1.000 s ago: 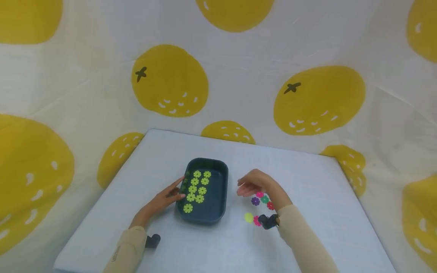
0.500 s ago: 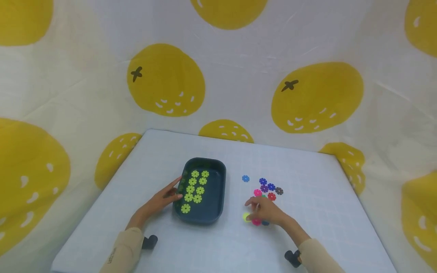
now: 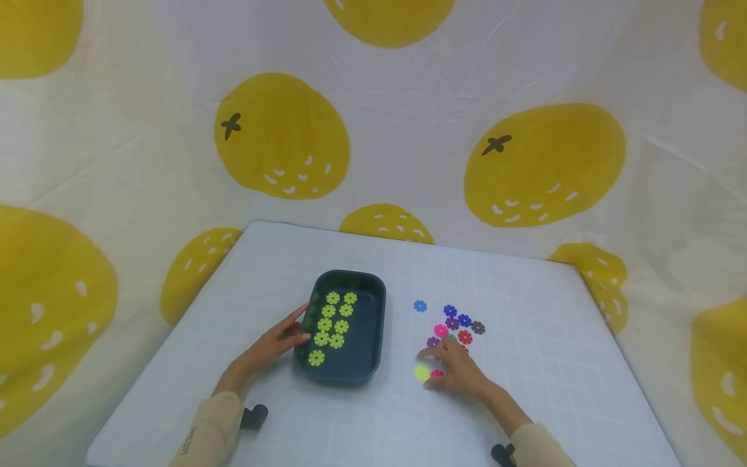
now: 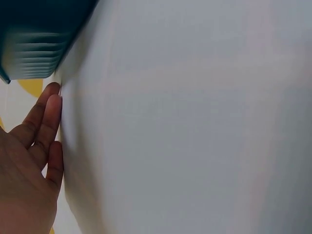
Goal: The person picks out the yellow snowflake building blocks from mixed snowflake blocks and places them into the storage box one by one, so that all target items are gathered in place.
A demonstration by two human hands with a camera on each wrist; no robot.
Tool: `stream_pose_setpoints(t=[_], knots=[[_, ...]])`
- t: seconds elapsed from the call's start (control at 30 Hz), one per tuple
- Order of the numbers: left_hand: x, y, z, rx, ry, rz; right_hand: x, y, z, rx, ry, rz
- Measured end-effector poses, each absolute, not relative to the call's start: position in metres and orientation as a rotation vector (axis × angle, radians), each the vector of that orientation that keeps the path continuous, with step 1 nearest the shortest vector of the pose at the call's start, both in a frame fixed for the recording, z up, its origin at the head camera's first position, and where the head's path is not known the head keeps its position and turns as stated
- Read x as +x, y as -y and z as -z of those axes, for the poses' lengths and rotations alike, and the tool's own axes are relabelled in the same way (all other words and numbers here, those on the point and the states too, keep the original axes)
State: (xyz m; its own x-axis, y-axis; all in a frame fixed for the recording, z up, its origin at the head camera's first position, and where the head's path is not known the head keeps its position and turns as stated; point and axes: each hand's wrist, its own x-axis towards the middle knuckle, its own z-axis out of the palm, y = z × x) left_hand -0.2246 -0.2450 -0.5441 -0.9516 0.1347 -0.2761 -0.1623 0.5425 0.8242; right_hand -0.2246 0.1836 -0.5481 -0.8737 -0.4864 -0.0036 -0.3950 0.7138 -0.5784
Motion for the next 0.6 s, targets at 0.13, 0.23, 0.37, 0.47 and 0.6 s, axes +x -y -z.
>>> stream_pose_setpoints(t=[0.13, 0.23, 0.37, 0.47, 0.6], knots=[[-0.2253, 0.2465, 0.5463, -0.014, -2.467, -1.388, -0.2237, -0.1838, 0.552, -0.719, -2.791, 0.891], [-0.2256, 0.247, 0.5473, -0.016, -2.461, -1.392, -0.2238, -0.1846, 0.5537, -0.721, -2.793, 0.91], [-0.2254, 0.2471, 0.5474, -0.023, -2.459, -1.388, -0.2235, -0.1853, 0.5546, -0.716, -2.774, 0.953], [-0.2252, 0.2471, 0.5474, -0.024, -2.457, -1.387, -0.2233, -0.1854, 0.5553, -0.701, -2.766, 0.959], [-0.2255, 0.247, 0.5478, -0.022, -2.458, -1.393, -0.2248, -0.1841, 0.5547, -0.722, -2.773, 0.935]])
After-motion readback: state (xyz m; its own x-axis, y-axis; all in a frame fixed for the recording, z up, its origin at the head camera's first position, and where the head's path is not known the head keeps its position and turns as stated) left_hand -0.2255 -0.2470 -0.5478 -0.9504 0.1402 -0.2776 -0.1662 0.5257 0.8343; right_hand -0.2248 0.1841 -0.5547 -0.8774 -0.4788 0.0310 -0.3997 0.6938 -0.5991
